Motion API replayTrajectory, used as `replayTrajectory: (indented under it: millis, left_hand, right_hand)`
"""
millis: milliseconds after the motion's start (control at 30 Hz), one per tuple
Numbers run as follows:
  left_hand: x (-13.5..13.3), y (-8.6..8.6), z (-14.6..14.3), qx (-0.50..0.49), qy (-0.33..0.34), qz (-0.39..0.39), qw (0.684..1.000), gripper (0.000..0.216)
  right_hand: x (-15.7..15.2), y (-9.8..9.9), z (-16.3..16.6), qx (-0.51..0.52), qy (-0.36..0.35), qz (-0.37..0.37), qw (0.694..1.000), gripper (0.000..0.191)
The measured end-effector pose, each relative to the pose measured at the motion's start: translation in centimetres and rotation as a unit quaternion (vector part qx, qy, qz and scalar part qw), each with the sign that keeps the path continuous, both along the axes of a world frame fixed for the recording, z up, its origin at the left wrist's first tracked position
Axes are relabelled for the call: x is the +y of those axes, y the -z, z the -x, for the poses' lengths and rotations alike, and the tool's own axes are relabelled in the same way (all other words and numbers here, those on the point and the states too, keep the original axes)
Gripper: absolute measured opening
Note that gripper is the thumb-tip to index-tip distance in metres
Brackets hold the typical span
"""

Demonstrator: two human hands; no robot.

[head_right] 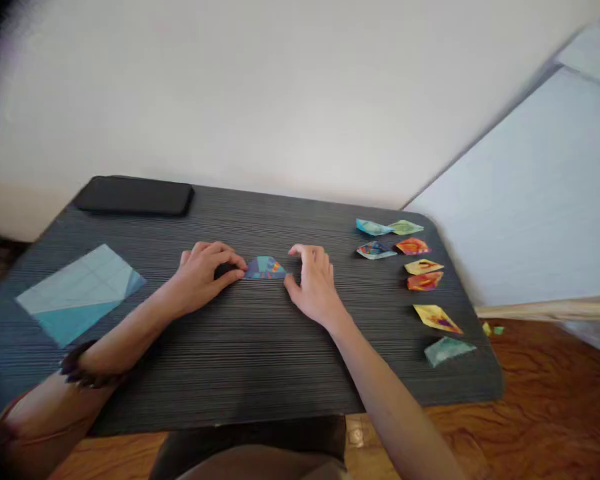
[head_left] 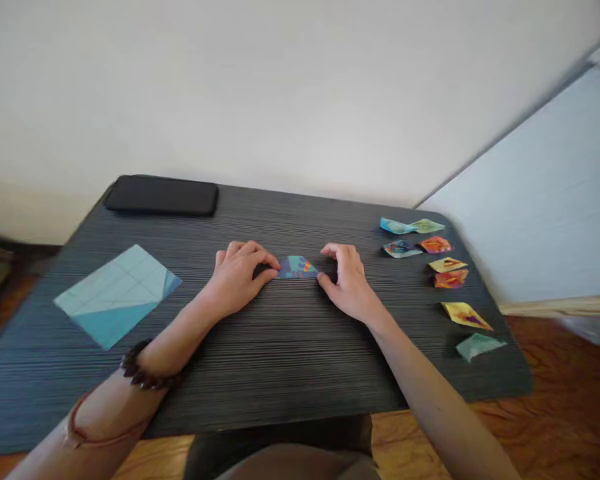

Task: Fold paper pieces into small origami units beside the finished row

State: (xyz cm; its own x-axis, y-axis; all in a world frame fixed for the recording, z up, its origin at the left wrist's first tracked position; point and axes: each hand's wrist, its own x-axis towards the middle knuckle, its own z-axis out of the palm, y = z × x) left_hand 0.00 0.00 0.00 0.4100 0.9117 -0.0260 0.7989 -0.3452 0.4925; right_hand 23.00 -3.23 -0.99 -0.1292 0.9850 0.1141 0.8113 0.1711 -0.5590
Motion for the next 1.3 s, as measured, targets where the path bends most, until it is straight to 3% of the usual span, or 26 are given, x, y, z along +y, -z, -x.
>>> replayTrajectory:
  millis: [567,733,1033,1300]
  left_hand:
    - [0.4,0.5,0.4,-0.017,-0.002,-0.014,1.000,0.014]
    - [0.3,0.6,0.5,-0.024,0.013,-0.023,0.999,0.016]
    - [0.0,0.2,-1.5,-0.031,0.019,-0.064,0.997,0.016]
    - [0.9,0.1,-0.9,-0.030,0.035,-0.004,0.999,0.019]
  right_hand:
    - [0.0,0.5,-0.5,0.074,-0.017,-0.021,0.997,0.043]
    - [-0.3,-0.1,1.0,0.001,-0.031,-0.032,0.999,0.013]
    - [-0.2,-0.2,1.7,-0.033,-0.017,-0.029,0.999,0.014]
    - [-0.2,-0.4,1.7,-0.042,-0.017,-0.019,0.999,0.012]
